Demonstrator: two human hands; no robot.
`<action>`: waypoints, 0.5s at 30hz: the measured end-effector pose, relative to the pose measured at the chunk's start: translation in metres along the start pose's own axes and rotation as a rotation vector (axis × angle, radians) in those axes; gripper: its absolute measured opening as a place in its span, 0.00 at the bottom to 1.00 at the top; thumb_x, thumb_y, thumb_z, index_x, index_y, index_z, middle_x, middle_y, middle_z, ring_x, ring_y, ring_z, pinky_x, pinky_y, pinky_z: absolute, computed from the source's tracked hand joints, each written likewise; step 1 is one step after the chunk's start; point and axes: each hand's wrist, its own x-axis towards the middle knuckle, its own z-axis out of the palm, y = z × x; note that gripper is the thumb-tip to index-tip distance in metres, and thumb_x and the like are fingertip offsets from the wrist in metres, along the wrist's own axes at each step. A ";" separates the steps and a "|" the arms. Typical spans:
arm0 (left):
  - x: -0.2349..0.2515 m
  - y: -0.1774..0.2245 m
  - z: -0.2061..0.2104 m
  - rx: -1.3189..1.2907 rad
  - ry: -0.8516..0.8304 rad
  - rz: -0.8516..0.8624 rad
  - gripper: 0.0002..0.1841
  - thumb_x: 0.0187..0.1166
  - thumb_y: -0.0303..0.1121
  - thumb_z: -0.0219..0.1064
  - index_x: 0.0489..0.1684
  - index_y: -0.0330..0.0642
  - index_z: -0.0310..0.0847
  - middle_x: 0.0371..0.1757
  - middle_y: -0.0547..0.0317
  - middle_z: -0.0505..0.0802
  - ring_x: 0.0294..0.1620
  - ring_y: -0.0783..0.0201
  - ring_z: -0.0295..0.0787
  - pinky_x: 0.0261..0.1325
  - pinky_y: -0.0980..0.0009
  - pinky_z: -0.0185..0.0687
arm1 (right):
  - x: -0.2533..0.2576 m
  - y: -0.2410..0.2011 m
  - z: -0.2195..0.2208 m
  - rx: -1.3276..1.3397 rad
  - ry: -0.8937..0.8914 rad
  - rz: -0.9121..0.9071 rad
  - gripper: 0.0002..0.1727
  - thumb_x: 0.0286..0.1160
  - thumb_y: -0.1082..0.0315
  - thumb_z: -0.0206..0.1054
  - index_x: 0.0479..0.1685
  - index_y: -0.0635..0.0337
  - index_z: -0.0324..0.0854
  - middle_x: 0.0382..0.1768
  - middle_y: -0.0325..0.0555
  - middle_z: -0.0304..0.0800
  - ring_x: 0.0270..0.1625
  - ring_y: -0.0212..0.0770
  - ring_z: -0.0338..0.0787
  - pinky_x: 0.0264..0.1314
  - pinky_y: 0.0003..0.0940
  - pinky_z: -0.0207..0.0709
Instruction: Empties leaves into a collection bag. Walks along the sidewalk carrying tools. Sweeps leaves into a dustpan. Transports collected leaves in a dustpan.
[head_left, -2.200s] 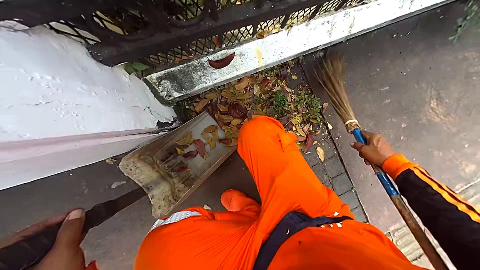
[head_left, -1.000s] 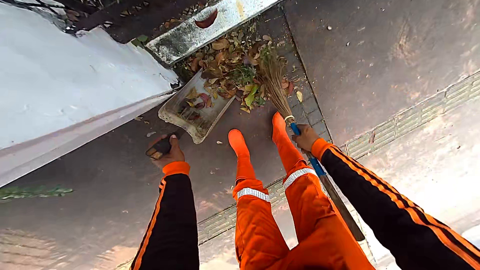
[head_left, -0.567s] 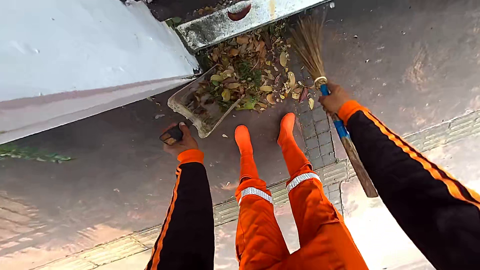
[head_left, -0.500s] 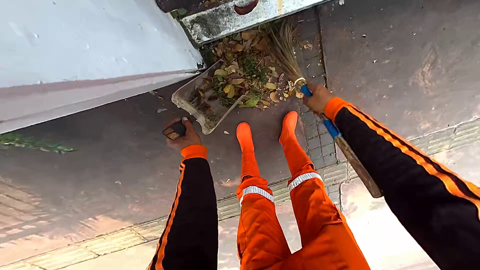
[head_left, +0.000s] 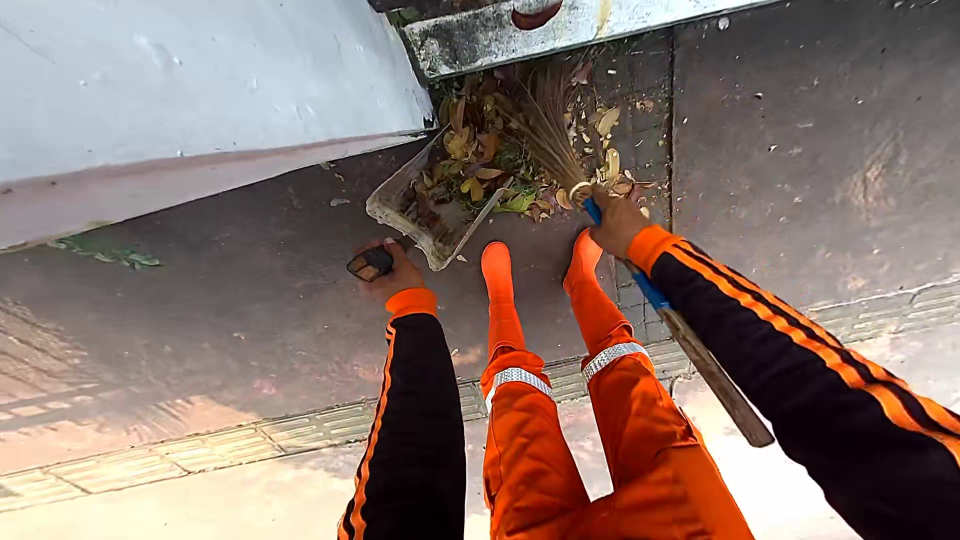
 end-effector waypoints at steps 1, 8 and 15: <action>0.000 0.001 -0.002 0.005 -0.002 -0.016 0.19 0.79 0.41 0.75 0.62 0.39 0.86 0.56 0.50 0.95 0.58 0.65 0.92 0.68 0.65 0.83 | -0.007 -0.008 0.011 -0.039 -0.047 -0.010 0.45 0.71 0.75 0.68 0.91 0.58 0.50 0.57 0.72 0.87 0.59 0.71 0.90 0.58 0.71 0.81; 0.004 -0.013 -0.021 0.016 0.024 -0.091 0.18 0.80 0.41 0.75 0.61 0.41 0.87 0.54 0.53 0.95 0.56 0.66 0.92 0.65 0.65 0.83 | -0.071 0.038 -0.010 -0.016 0.042 0.028 0.46 0.80 0.70 0.66 0.97 0.51 0.45 0.44 0.73 0.88 0.36 0.67 0.91 0.40 0.65 0.84; 0.010 -0.031 -0.014 0.072 -0.051 -0.030 0.19 0.81 0.43 0.73 0.63 0.41 0.85 0.56 0.50 0.95 0.59 0.61 0.92 0.67 0.60 0.83 | -0.028 -0.035 0.099 -0.036 -0.259 -0.075 0.39 0.75 0.72 0.68 0.87 0.59 0.56 0.50 0.68 0.87 0.44 0.63 0.93 0.44 0.59 0.87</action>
